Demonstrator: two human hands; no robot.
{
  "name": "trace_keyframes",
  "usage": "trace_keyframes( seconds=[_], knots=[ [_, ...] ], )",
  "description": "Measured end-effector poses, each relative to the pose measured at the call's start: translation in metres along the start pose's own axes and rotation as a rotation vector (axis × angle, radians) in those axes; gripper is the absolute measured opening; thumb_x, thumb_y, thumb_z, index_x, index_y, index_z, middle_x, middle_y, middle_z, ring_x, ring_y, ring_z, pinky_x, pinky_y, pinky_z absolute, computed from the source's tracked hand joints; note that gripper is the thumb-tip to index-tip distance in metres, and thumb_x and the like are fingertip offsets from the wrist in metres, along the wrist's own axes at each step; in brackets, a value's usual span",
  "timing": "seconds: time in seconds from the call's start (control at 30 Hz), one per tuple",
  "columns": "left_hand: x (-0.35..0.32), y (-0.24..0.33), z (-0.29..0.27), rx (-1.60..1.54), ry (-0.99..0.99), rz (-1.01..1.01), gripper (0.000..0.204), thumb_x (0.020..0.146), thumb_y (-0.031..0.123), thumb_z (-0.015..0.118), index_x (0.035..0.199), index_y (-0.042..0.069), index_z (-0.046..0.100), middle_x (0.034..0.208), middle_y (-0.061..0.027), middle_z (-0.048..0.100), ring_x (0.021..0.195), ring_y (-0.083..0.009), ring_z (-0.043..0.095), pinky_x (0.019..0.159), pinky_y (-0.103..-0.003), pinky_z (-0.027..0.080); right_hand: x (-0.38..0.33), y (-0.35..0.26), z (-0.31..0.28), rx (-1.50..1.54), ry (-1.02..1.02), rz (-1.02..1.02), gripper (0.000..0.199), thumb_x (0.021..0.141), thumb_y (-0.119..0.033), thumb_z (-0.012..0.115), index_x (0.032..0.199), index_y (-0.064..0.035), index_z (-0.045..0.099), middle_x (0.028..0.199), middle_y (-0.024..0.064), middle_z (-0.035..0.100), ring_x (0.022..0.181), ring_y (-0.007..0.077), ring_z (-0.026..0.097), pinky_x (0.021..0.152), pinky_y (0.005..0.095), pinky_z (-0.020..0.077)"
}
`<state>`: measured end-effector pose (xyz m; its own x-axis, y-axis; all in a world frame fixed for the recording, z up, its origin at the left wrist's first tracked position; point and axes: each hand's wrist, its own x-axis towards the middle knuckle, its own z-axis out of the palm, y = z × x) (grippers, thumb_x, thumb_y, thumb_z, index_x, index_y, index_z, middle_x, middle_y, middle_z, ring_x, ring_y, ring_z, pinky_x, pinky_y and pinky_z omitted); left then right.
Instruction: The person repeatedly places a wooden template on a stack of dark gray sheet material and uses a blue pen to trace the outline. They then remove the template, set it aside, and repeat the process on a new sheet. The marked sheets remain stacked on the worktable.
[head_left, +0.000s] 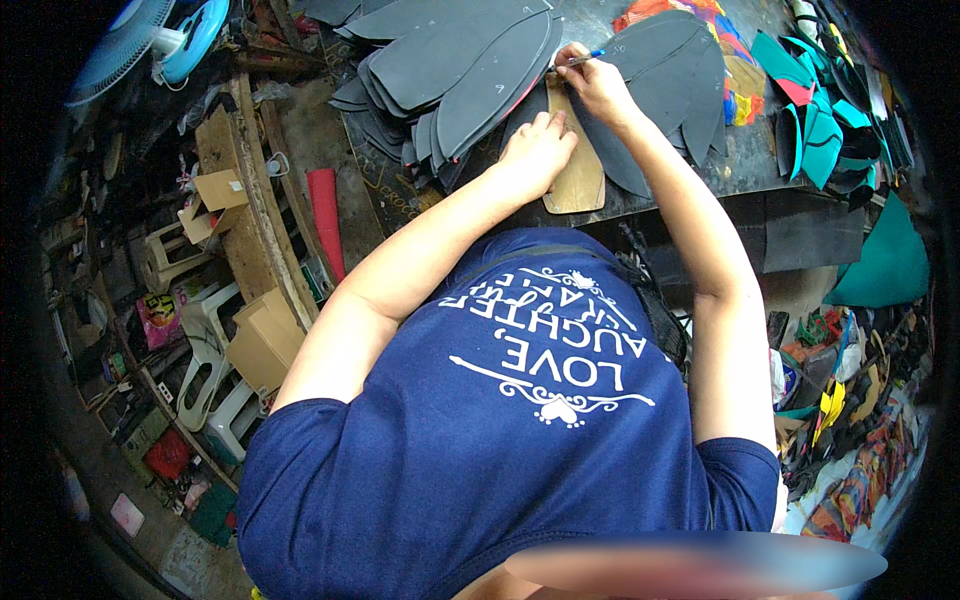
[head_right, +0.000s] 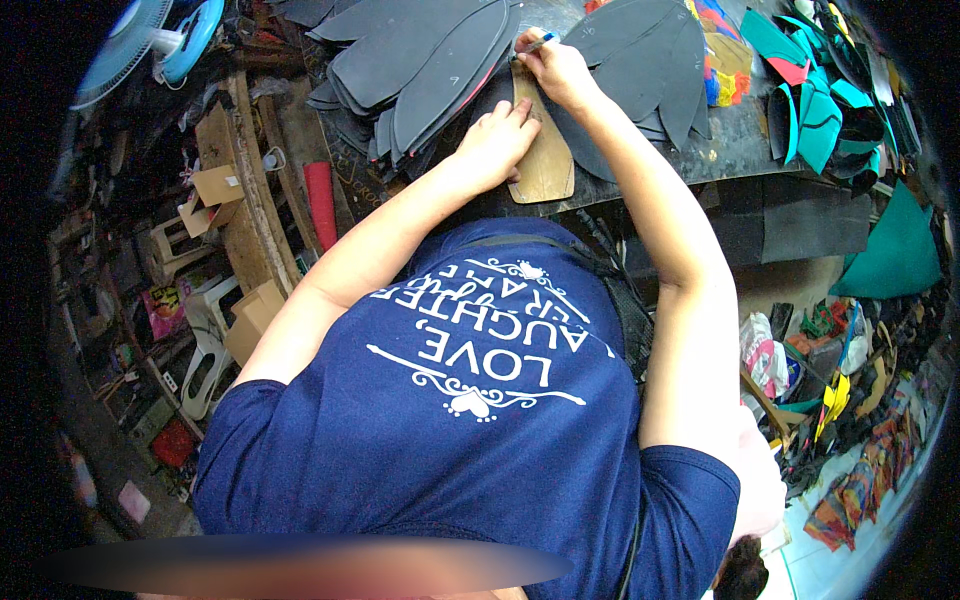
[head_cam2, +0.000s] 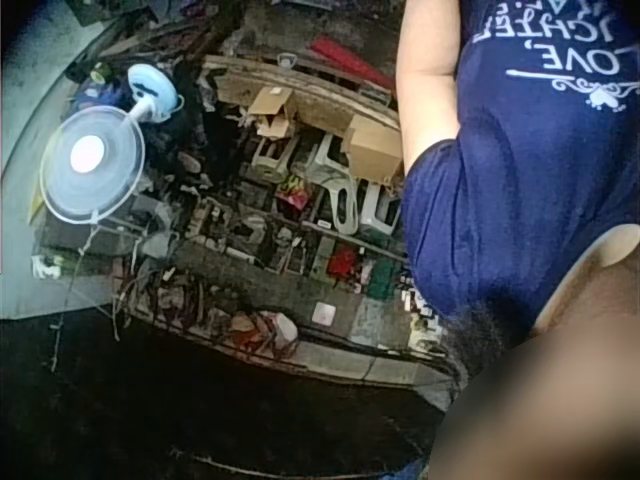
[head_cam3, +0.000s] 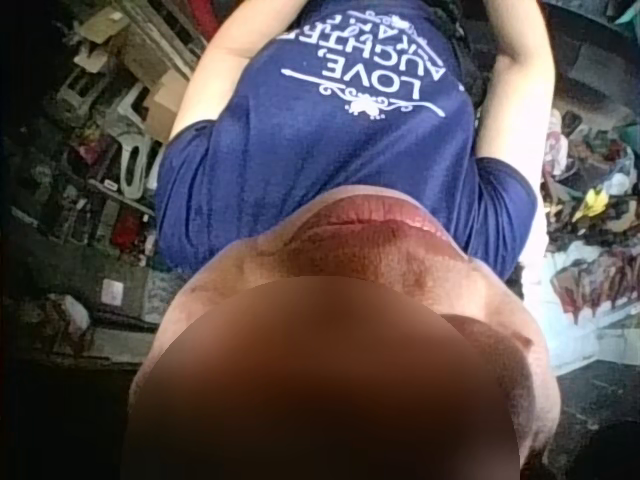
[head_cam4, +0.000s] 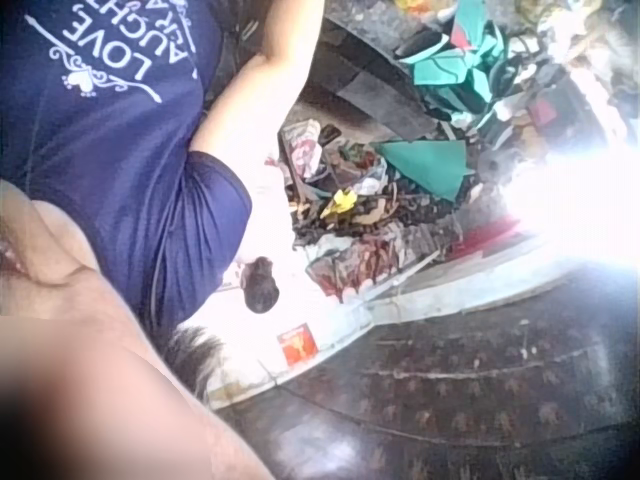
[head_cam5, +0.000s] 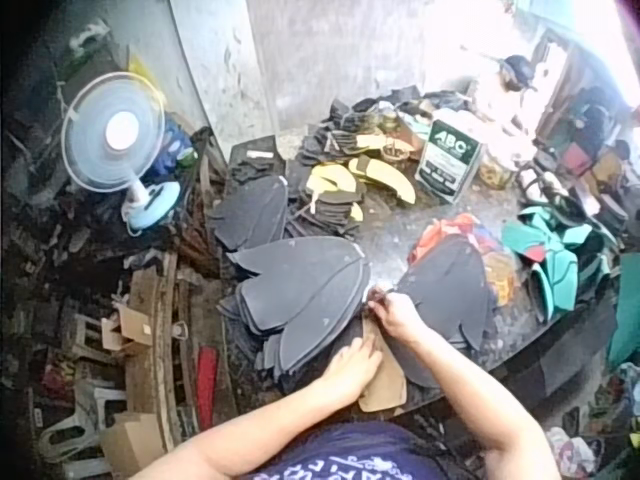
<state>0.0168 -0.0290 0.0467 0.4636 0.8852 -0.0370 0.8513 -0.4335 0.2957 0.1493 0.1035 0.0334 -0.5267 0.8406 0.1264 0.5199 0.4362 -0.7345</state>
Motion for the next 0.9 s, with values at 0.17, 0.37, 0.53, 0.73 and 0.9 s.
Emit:
trace_keyframes(
  seconds=[0.17,0.37,0.53,0.73,0.9],
  knots=[
    [-0.001,-0.002,0.000,-0.002,0.011,0.001,0.079,0.049,0.016,0.089,0.119,0.001,0.054,0.137,-0.0209,0.048,0.117,-0.0348,0.051,0.094,-0.043,0.050,0.001,0.000,0.000,-0.001,0.046,0.073,0.014,0.093,-0.017,0.059,0.104,-0.0080,0.056,0.088,0.0157,0.067,0.086,0.0338,0.067,0.074,0.0404,0.0520],
    [0.001,-0.002,0.000,-0.004,-0.018,-0.005,0.080,0.050,0.016,0.089,0.120,0.002,0.054,0.136,-0.0201,0.048,0.117,-0.0349,0.051,0.095,-0.043,0.050,-0.001,0.003,0.002,-0.048,0.019,-0.065,0.015,0.094,-0.015,0.058,0.105,-0.0059,0.055,0.085,0.0153,0.066,0.083,0.0332,0.068,0.072,0.0371,0.0523],
    [-0.001,-0.003,-0.006,-0.028,-0.062,-0.004,0.082,0.050,0.018,0.090,0.122,0.002,0.053,0.141,-0.0195,0.045,0.119,-0.0348,0.050,0.095,-0.043,0.050,0.000,0.005,-0.001,-0.099,0.086,-0.011,0.014,0.094,-0.021,0.058,0.104,-0.0113,0.055,0.084,0.0170,0.067,0.082,0.0375,0.067,0.072,0.0437,0.0521],
    [-0.004,-0.012,-0.003,-0.091,-0.103,-0.010,0.083,0.055,0.021,0.089,0.128,0.008,0.052,0.146,-0.0135,0.042,0.123,-0.0347,0.047,0.099,-0.044,0.048,-0.019,0.013,-0.031,0.252,0.027,0.171,0.014,0.098,-0.020,0.058,0.105,-0.0083,0.056,0.088,0.0033,0.069,0.081,0.0102,0.066,0.070,0.0260,0.0520],
    [-0.010,-0.030,0.013,-0.173,0.022,0.089,0.083,0.058,0.027,0.088,0.130,0.009,0.052,0.145,-0.0117,0.043,0.125,-0.0322,0.046,0.103,-0.043,0.044,-0.077,0.015,-0.069,0.361,-0.145,0.306,0.018,0.098,-0.022,0.052,0.106,-0.0067,0.058,0.085,0.0011,0.064,0.079,0.0088,0.060,0.070,0.0238,0.0455]
  ],
)
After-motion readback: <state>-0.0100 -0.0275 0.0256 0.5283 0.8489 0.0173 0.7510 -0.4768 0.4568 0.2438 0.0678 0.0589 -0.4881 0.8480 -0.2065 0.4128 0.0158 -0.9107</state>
